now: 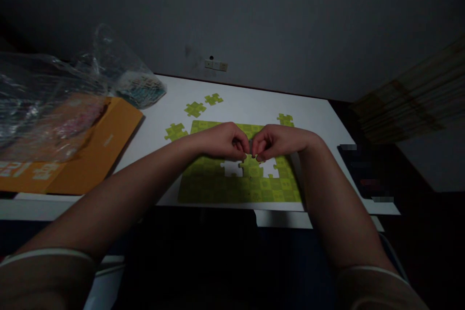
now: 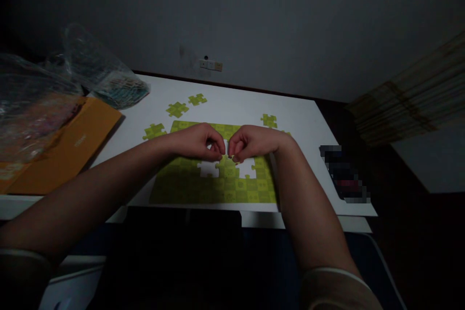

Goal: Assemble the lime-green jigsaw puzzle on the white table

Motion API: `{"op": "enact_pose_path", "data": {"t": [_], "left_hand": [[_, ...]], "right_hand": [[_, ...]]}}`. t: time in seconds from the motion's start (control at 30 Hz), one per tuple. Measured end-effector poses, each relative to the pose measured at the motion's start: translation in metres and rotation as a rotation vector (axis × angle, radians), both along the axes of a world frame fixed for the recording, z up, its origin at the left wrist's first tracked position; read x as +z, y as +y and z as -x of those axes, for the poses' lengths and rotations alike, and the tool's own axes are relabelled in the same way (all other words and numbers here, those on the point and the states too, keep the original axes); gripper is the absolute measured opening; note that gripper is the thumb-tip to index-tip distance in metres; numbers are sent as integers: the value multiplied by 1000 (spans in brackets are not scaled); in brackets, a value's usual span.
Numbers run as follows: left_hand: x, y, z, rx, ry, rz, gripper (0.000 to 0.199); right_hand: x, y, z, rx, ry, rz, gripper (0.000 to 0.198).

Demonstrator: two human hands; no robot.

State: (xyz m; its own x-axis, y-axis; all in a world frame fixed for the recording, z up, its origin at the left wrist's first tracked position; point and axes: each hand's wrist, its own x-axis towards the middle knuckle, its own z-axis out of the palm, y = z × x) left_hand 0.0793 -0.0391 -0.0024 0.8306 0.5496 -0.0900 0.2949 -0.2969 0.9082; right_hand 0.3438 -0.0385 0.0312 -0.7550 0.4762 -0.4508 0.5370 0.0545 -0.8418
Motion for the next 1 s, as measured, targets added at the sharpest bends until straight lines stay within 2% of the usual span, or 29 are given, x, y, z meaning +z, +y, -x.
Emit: {"op": "enact_pose_path", "data": {"t": [1.0], "left_hand": [[3, -1, -1, -16, -2, -7, 21]], "right_hand": [[-7, 2, -1, 5, -16, -69, 25]]}}
